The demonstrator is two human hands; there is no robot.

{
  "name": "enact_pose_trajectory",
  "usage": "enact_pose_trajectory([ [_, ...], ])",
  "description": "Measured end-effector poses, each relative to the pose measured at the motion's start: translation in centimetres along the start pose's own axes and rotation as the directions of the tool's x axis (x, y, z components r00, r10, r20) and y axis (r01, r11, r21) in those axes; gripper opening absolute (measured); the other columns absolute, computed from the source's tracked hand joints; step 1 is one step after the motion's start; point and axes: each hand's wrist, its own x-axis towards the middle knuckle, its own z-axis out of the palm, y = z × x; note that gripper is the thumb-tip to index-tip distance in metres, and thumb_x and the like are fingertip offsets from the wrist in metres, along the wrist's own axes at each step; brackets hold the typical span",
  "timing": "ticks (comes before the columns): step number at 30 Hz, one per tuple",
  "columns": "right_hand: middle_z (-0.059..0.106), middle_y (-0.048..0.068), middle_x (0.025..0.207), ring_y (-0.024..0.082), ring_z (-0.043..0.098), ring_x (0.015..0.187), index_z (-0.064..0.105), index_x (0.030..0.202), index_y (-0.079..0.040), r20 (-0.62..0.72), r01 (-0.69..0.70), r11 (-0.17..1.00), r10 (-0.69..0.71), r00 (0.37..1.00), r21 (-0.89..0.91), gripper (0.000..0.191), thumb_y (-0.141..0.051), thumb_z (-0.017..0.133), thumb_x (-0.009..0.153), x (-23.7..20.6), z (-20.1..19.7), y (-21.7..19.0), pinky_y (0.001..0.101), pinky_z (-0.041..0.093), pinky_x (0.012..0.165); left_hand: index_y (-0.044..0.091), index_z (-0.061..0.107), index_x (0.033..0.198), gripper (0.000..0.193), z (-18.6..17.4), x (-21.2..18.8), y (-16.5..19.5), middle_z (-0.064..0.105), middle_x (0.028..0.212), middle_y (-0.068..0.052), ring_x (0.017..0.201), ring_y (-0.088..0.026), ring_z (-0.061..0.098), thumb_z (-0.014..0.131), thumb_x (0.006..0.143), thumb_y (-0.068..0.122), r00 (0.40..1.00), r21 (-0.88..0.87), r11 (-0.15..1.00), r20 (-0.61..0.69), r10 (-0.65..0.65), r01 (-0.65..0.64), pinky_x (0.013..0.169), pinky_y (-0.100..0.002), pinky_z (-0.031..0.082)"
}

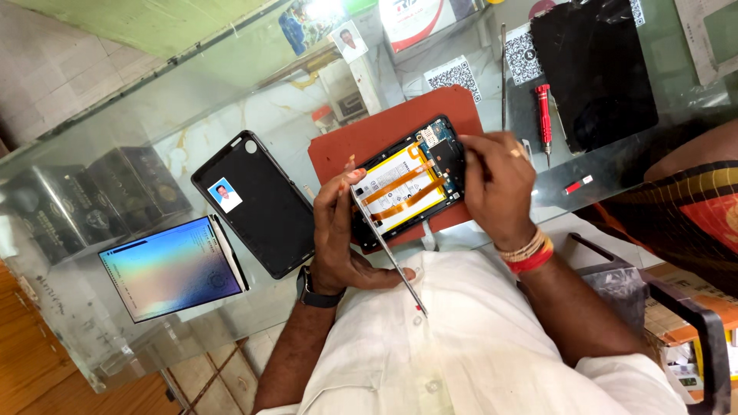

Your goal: The person works at a glass counter repairing a tablet, holding a new display assembly with its attached flex cable and aligning it over the opened tablet body. They peel a protective film from the new screen, press the display into place, and at the end power the tablet on to a boot screen.

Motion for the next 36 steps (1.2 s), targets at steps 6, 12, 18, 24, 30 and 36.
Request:
enact_pose_trajectory([
  [6, 0.065, 0.007, 0.100, 0.028, 0.061, 0.090, 0.073, 0.115, -0.005, 0.100, 0.261, 0.938, -0.245, 0.964, -0.226, 0.030, 0.000, 0.076, 0.086, -3.0, -0.9, -0.3, 0.0444, 0.045, 0.081, 0.010, 0.018, 0.167, 0.141, 0.3, 0.9, -0.4, 0.036, 0.153, -0.017, 0.144, -0.034, 0.045, 0.102, 0.058, 0.042, 0.999, 0.015, 1.000, 0.042, -0.001, 0.001, 0.129, -0.067, 0.033],
  [12, 0.066, 0.006, 0.102, 0.025, 0.061, 0.091, 0.072, 0.120, -0.003, 0.165, 0.355, 0.900, -0.321, 0.933, -0.254, 0.036, -0.003, 0.080, 0.086, -3.5, -0.9, -0.1, 0.0422, 0.045, 0.081, 0.004, 0.020, 0.164, 0.138, 0.5, 1.4, 0.0, 0.037, 0.152, -0.020, 0.140, -0.037, 0.048, 0.103, 0.060, 0.041, 0.997, 0.137, 0.991, 0.080, -0.004, -0.007, 0.126, -0.063, 0.039],
  [18, 0.066, 0.006, 0.106, 0.026, 0.061, 0.093, 0.071, 0.126, -0.004, 0.190, 0.348, 0.894, -0.304, 0.933, -0.281, 0.043, -0.005, 0.079, 0.084, -3.6, -0.7, 0.1, 0.0419, 0.045, 0.081, 0.003, 0.021, 0.163, 0.137, 0.9, 1.6, 0.1, 0.037, 0.151, -0.020, 0.140, -0.037, 0.048, 0.103, 0.060, 0.041, 0.997, 0.178, 0.984, 0.076, -0.003, -0.011, 0.127, -0.064, 0.038],
  [24, 0.067, 0.007, 0.110, 0.025, 0.061, 0.095, 0.071, 0.127, -0.004, 0.220, 0.366, 0.878, -0.308, 0.925, -0.308, 0.044, -0.006, 0.077, 0.083, -3.5, -0.6, 0.2, 0.0425, 0.046, 0.083, 0.002, 0.021, 0.162, 0.138, 0.9, 1.8, -0.2, 0.037, 0.151, -0.020, 0.140, -0.037, 0.048, 0.103, 0.058, 0.042, 0.996, 0.170, 0.985, 0.091, 0.002, -0.018, 0.127, -0.064, 0.036],
  [30, 0.067, 0.007, 0.111, 0.026, 0.061, 0.096, 0.071, 0.127, -0.003, 0.232, 0.354, 0.883, -0.291, 0.928, -0.308, 0.043, -0.008, 0.077, 0.084, -3.4, -0.5, 0.2, 0.0422, 0.045, 0.081, 0.003, 0.023, 0.162, 0.138, 0.8, 1.7, -0.3, 0.037, 0.151, -0.020, 0.139, -0.035, 0.048, 0.104, 0.058, 0.044, 0.996, 0.183, 0.983, 0.084, -0.007, -0.009, 0.127, -0.063, 0.038],
  [36, 0.067, 0.007, 0.111, 0.027, 0.058, 0.095, 0.072, 0.125, -0.003, 0.244, 0.365, 0.875, -0.296, 0.923, -0.319, 0.040, -0.022, 0.080, 0.090, -3.2, -0.4, 0.2, 0.0434, 0.044, 0.081, 0.002, 0.022, 0.162, 0.138, 0.8, 1.7, -0.5, 0.036, 0.153, -0.020, 0.142, -0.037, 0.047, 0.103, 0.059, 0.044, 0.997, 0.182, 0.983, 0.080, -0.021, 0.006, 0.127, -0.062, 0.039],
])
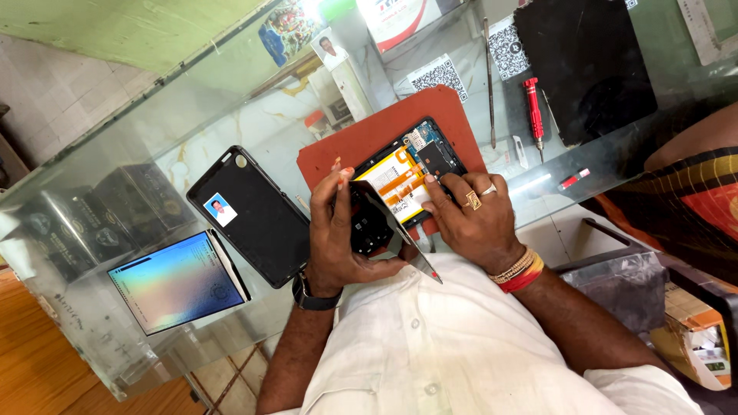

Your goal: The person works at a glass counter repairing a tablet, holding a new display assembly with its attached flex cable and aligning it over the opened tablet body. They peel a protective film from the new screen, press the display into place, and at the end power the tablet on to a boot screen.

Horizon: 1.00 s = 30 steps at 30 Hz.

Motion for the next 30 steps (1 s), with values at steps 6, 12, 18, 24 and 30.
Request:
enact_pose_trajectory([
  [6, 0.066, 0.006, 0.112, 0.027, 0.058, 0.095, 0.073, 0.125, -0.004, 0.016, -0.002, 1.000, 0.002, 1.000, -0.002, 0.039, -0.022, 0.080, 0.091, 0.20, -0.06, -0.02, 0.0434, 0.044, 0.080, 0.001, 0.024, 0.162, 0.137, -0.01, 0.06, -0.17, 0.036, 0.153, -0.020, 0.142, -0.037, 0.047, 0.103, 0.058, 0.043, 1.000, -0.009, 1.000, 0.001, -0.004, 0.004, 0.127, -0.062, 0.039],
  [12, 0.066, 0.007, 0.112, 0.026, 0.057, 0.095, 0.072, 0.127, -0.004, 0.027, -0.005, 1.000, 0.006, 1.000, -0.011, 0.040, -0.022, 0.079, 0.092, 0.34, -0.10, -0.05, 0.0433, 0.043, 0.080, 0.001, 0.024, 0.161, 0.137, -0.09, 0.14, -0.28, 0.036, 0.153, -0.021, 0.142, -0.037, 0.047, 0.104, 0.058, 0.044, 1.000, -0.009, 1.000, 0.002, 0.004, -0.004, 0.127, -0.062, 0.038],
  [18, 0.065, 0.006, 0.113, 0.026, 0.057, 0.094, 0.072, 0.128, -0.006, 0.035, -0.011, 1.000, 0.012, 0.999, -0.022, 0.040, -0.023, 0.079, 0.093, 0.40, 0.00, -0.09, 0.0432, 0.043, 0.080, 0.000, 0.025, 0.161, 0.135, -0.12, -0.07, -0.31, 0.035, 0.154, -0.022, 0.146, -0.043, 0.044, 0.102, 0.060, 0.047, 0.999, -0.014, 0.999, 0.020, -0.043, 0.044, 0.124, -0.058, 0.043],
  [24, 0.065, 0.006, 0.114, 0.026, 0.056, 0.095, 0.071, 0.130, -0.006, 0.047, -0.017, 0.999, 0.018, 0.999, -0.029, 0.041, -0.023, 0.078, 0.093, 0.38, 0.07, -0.05, 0.0430, 0.043, 0.080, 0.000, 0.026, 0.161, 0.137, -0.10, -0.03, -0.55, 0.036, 0.153, -0.021, 0.143, -0.039, 0.046, 0.101, 0.059, 0.052, 1.000, -0.020, 0.999, 0.015, -0.025, 0.025, 0.127, -0.061, 0.040],
  [30, 0.064, 0.007, 0.114, 0.026, 0.056, 0.095, 0.071, 0.130, -0.006, 0.046, -0.017, 0.999, 0.019, 0.999, -0.034, 0.041, -0.023, 0.077, 0.093, 0.38, 0.13, -0.01, 0.0432, 0.043, 0.081, 0.000, 0.025, 0.161, 0.137, -0.04, 0.11, -0.63, 0.037, 0.152, -0.021, 0.141, -0.037, 0.048, 0.101, 0.060, 0.052, 1.000, -0.021, 1.000, 0.006, -0.004, 0.004, 0.128, -0.063, 0.039],
])
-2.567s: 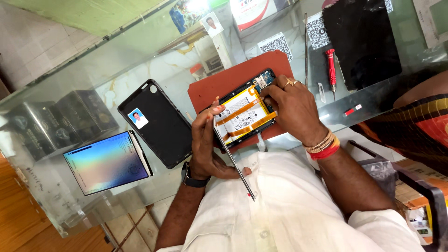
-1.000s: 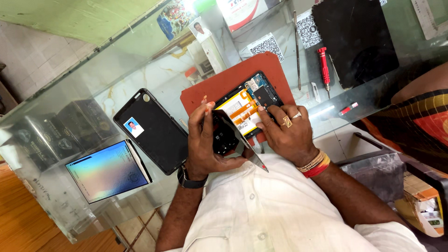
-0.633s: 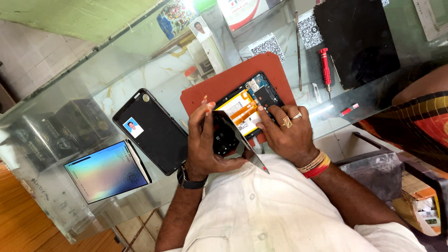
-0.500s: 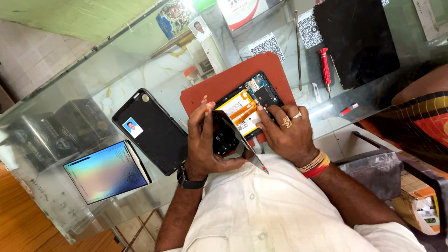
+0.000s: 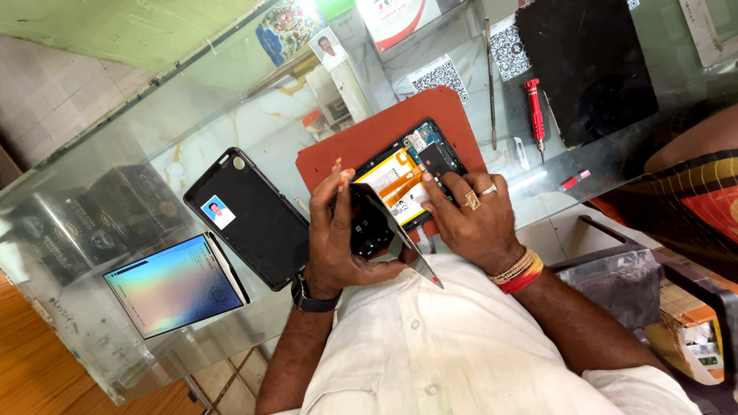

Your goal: The person works at a glass counter repairing a tablet, holding a new display assembly with its attached flex cable and aligning it over the opened tablet body. They peel a protective film from the new screen, press the display into place, and at the end power the tablet on to a boot screen.

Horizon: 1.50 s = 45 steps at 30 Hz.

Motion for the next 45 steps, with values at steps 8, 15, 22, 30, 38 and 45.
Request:
enact_pose_trajectory([
  [8, 0.064, 0.006, 0.114, 0.027, 0.056, 0.096, 0.071, 0.131, -0.006, 0.008, -0.010, 1.000, 0.010, 1.000, 0.011, 0.042, -0.023, 0.078, 0.093, 0.1, 0.0, 0.0, 0.0435, 0.042, 0.081, 0.000, 0.025, 0.162, 0.136, -0.1, -0.1, 0.0, 0.036, 0.153, -0.021, 0.144, -0.041, 0.046, 0.100, 0.062, 0.053, 1.000, 0.013, 1.000, 0.000, -0.018, 0.018, 0.125, -0.059, 0.043],
  [15, 0.064, 0.006, 0.114, 0.027, 0.055, 0.095, 0.071, 0.131, -0.006, 0.016, -0.018, 1.000, 0.018, 1.000, 0.014, 0.043, -0.024, 0.078, 0.093, 0.2, 0.1, 0.1, 0.0435, 0.042, 0.082, 0.002, 0.022, 0.163, 0.137, -0.1, 0.0, -0.1, 0.035, 0.154, -0.021, 0.144, -0.039, 0.046, 0.098, 0.063, 0.056, 1.000, 0.010, 1.000, -0.002, -0.005, 0.005, 0.127, -0.061, 0.040],
  [22, 0.063, 0.006, 0.113, 0.026, 0.054, 0.095, 0.072, 0.130, -0.007, 0.013, -0.020, 1.000, 0.020, 1.000, 0.016, 0.041, -0.024, 0.078, 0.093, 0.2, 0.0, 0.0, 0.0427, 0.042, 0.081, 0.005, 0.020, 0.164, 0.140, -0.2, 0.1, -0.1, 0.036, 0.154, -0.019, 0.142, -0.035, 0.046, 0.101, 0.060, 0.050, 1.000, -0.014, 1.000, 0.005, 0.004, -0.004, 0.128, -0.064, 0.036],
  [30, 0.063, 0.006, 0.112, 0.027, 0.054, 0.094, 0.072, 0.128, -0.007, 0.025, -0.035, 0.999, 0.035, 0.999, 0.021, 0.041, -0.023, 0.079, 0.092, 0.5, -0.1, 0.0, 0.0429, 0.042, 0.081, 0.005, 0.020, 0.165, 0.140, -0.2, 0.2, 0.0, 0.036, 0.155, -0.019, 0.142, -0.036, 0.046, 0.102, 0.059, 0.048, 1.000, -0.020, 1.000, -0.002, 0.005, -0.005, 0.128, -0.064, 0.036],
  [38, 0.063, 0.006, 0.110, 0.028, 0.055, 0.093, 0.073, 0.123, -0.008, 0.008, -0.048, 0.999, 0.048, 0.999, 0.026, 0.035, -0.025, 0.079, 0.093, 0.9, -0.1, 0.2, 0.0432, 0.043, 0.079, 0.005, 0.020, 0.164, 0.137, -0.2, 0.3, 0.1, 0.036, 0.156, -0.020, 0.143, -0.036, 0.046, 0.101, 0.062, 0.047, 1.000, -0.033, 0.999, -0.002, 0.002, -0.002, 0.129, -0.064, 0.036],
  [45, 0.064, 0.007, 0.106, 0.027, 0.055, 0.089, 0.074, 0.120, -0.008, 0.002, -0.039, 0.999, 0.039, 0.999, -0.009, 0.031, -0.023, 0.078, 0.093, 1.2, -0.1, 0.0, 0.0427, 0.043, 0.076, 0.005, 0.021, 0.164, 0.137, -0.1, 0.2, -0.1, 0.036, 0.155, -0.020, 0.143, -0.036, 0.047, 0.101, 0.062, 0.047, 1.000, -0.037, 0.999, -0.012, 0.001, -0.002, 0.129, -0.064, 0.037],
])
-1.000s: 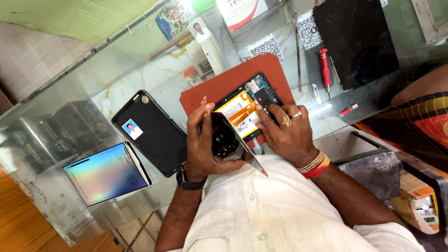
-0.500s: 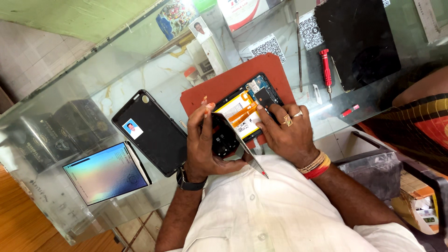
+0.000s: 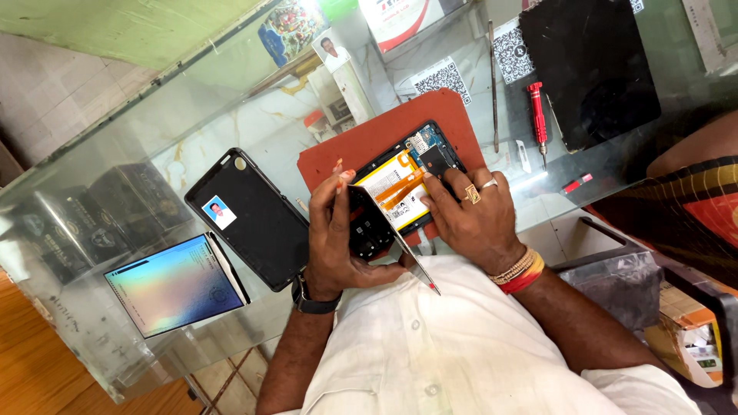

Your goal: The person works at a glass counter repairing a tablet, holding a new display assembly with its attached flex cable and aligning it over the opened tablet body. They peel a protective film from the new screen, press the display into place, and at the end power the tablet on to a boot screen.

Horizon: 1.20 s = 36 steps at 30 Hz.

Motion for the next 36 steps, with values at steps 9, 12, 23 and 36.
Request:
enact_pose_trajectory([
  [9, 0.066, 0.006, 0.106, 0.026, 0.056, 0.088, 0.075, 0.120, -0.007, -0.013, 0.019, 1.000, -0.019, 1.000, -0.011, 0.030, -0.018, 0.078, 0.092, 0.09, 0.06, 0.15, 0.0451, 0.041, 0.080, 0.004, 0.021, 0.164, 0.138, 0.04, -0.12, -0.01, 0.035, 0.155, -0.019, 0.143, -0.035, 0.047, 0.102, 0.060, 0.045, 1.000, -0.026, 1.000, -0.006, -0.014, 0.014, 0.130, -0.064, 0.036],
  [12, 0.066, 0.006, 0.108, 0.025, 0.056, 0.089, 0.074, 0.120, -0.009, -0.011, 0.027, 0.999, -0.027, 1.000, -0.020, 0.033, -0.014, 0.077, 0.088, 0.06, 0.19, 0.32, 0.0458, 0.042, 0.084, 0.004, 0.021, 0.164, 0.139, -0.07, -0.07, -0.01, 0.036, 0.155, -0.019, 0.143, -0.036, 0.046, 0.102, 0.060, 0.045, 1.000, -0.013, 1.000, -0.005, -0.011, 0.011, 0.129, -0.064, 0.037],
  [23, 0.066, 0.005, 0.108, 0.025, 0.056, 0.088, 0.074, 0.119, -0.009, -0.034, 0.039, 0.999, -0.038, 0.999, 0.035, 0.033, -0.012, 0.079, 0.087, 0.01, 0.43, 0.65, 0.0461, 0.042, 0.084, 0.005, 0.020, 0.165, 0.139, -0.21, -0.11, 0.02, 0.037, 0.155, -0.019, 0.143, -0.035, 0.046, 0.103, 0.059, 0.044, 1.000, -0.026, 1.000, 0.000, -0.016, 0.016, 0.130, -0.064, 0.036],
  [36, 0.064, 0.003, 0.102, 0.022, 0.057, 0.085, 0.076, 0.119, -0.007, -0.083, 0.081, 0.997, -0.080, 0.993, 0.010, 0.031, -0.010, 0.081, 0.088, -0.74, 0.22, 0.57, 0.0446, 0.044, 0.086, 0.005, 0.019, 0.165, 0.140, -0.20, -0.23, 0.25, 0.037, 0.155, -0.020, 0.143, -0.036, 0.047, 0.103, 0.059, 0.045, 1.000, -0.018, 1.000, 0.007, -0.015, 0.015, 0.129, -0.063, 0.037],
])
